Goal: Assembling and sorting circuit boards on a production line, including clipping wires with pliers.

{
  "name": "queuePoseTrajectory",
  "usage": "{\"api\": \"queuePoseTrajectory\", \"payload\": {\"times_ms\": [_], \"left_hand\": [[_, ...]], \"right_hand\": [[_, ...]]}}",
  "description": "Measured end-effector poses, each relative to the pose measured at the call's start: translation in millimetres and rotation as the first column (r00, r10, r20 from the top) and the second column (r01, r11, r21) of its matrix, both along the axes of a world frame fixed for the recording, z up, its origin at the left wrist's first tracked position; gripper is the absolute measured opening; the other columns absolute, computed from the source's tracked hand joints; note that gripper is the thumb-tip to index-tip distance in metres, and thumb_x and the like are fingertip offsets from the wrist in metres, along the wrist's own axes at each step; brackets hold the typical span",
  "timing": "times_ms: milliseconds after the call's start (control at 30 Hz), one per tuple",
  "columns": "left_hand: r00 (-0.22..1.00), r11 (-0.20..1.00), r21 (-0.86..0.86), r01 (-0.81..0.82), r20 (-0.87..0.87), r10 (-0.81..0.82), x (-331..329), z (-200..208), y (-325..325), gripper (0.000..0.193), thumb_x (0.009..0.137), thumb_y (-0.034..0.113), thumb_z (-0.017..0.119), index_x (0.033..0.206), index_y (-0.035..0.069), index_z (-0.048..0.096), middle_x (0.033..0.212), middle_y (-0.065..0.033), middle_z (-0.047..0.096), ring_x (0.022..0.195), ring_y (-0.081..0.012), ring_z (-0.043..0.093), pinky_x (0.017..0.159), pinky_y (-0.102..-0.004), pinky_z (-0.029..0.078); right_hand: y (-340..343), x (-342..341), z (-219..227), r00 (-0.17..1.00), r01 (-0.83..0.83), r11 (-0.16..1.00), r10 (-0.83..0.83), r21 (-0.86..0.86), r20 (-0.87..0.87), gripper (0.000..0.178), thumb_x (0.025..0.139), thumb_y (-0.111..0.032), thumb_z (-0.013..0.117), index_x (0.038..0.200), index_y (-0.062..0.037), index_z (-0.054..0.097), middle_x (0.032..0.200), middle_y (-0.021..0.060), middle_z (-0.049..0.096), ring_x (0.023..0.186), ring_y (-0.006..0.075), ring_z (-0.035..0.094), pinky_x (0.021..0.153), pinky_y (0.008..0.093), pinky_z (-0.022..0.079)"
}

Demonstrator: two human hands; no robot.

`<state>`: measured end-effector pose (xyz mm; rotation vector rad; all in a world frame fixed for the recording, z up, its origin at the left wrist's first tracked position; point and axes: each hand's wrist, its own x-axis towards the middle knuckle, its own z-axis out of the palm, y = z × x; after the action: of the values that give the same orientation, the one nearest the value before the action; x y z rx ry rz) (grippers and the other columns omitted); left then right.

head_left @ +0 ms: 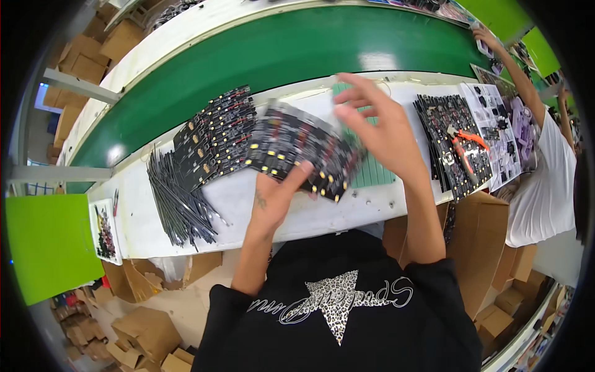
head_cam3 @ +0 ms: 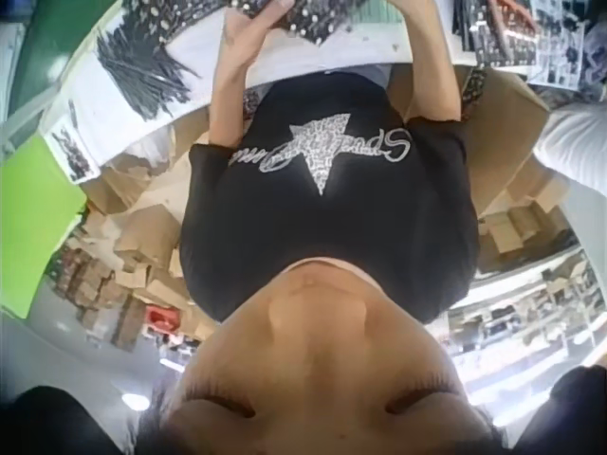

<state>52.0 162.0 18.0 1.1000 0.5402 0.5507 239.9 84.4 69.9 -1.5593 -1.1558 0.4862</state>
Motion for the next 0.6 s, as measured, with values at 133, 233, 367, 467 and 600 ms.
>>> {"api": "queuePoseTrajectory", "payload": {"times_ms": [133,233,367,467,600], "left_hand": [[0.946,0.957,-0.102,-0.271,0.155,0.285,14,-2,-14,0.029,0.091,0.004,0.054,0.119,-0.002,0.048,0.101,-0.0119,0.063,0.080,-0.0197,0.066,0.059,-0.0320,0.059],[0.963,0.969,-0.127,-0.213,0.137,0.230,14,-10,-21,0.030,0.090,0.003,0.055,0.119,-0.002,0.049,0.101,-0.0115,0.063,0.082,-0.0195,0.066,0.060,-0.0317,0.059],[0.981,0.981,-0.016,-0.195,0.005,0.195,8,-20,-25,0.027,0.087,0.001,0.059,0.113,-0.002,0.054,0.099,-0.0109,0.064,0.082,-0.0171,0.065,0.062,-0.0303,0.059],[0.985,0.985,-0.044,-0.169,-0.030,0.168,2,-28,-23,0.027,0.086,0.000,0.059,0.112,-0.003,0.055,0.099,-0.0103,0.064,0.082,-0.0161,0.065,0.061,-0.0288,0.057],[0.989,0.989,0.082,-0.119,-0.080,0.126,1,-30,-19,0.022,0.085,-0.001,0.062,0.106,-0.004,0.058,0.093,-0.0090,0.065,0.078,-0.0145,0.064,0.062,-0.0281,0.057]], "right_hand": [[-40,-10,-59,0.936,0.079,0.996,-0.092,-0.049,-0.341,0.044,0.087,-0.021,0.065,0.125,-0.0010,0.051,0.099,0.0092,0.065,0.087,0.0151,0.060,0.075,0.0280,0.049],[-53,-36,-76,0.705,-0.178,0.983,0.105,-0.032,-0.702,0.040,0.085,-0.012,0.067,0.120,0.0005,0.052,0.096,0.0063,0.064,0.080,0.0108,0.060,0.066,0.0245,0.049],[-44,-43,-64,0.744,-0.153,0.979,0.026,-0.132,-0.668,0.024,0.085,-0.009,0.065,0.106,0.0012,0.058,0.083,0.0037,0.064,0.065,0.0078,0.057,0.057,0.0224,0.047],[-43,-42,-70,0.744,-0.175,0.973,0.028,-0.153,-0.668,0.022,0.085,-0.010,0.066,0.103,0.0005,0.059,0.078,0.0025,0.063,0.061,0.0071,0.058,0.052,0.0209,0.047],[-44,-42,-68,0.745,-0.214,0.958,0.033,-0.192,-0.666,0.020,0.085,-0.010,0.065,0.101,0.0003,0.059,0.077,0.0027,0.063,0.059,0.0068,0.058,0.048,0.0203,0.046]]}}
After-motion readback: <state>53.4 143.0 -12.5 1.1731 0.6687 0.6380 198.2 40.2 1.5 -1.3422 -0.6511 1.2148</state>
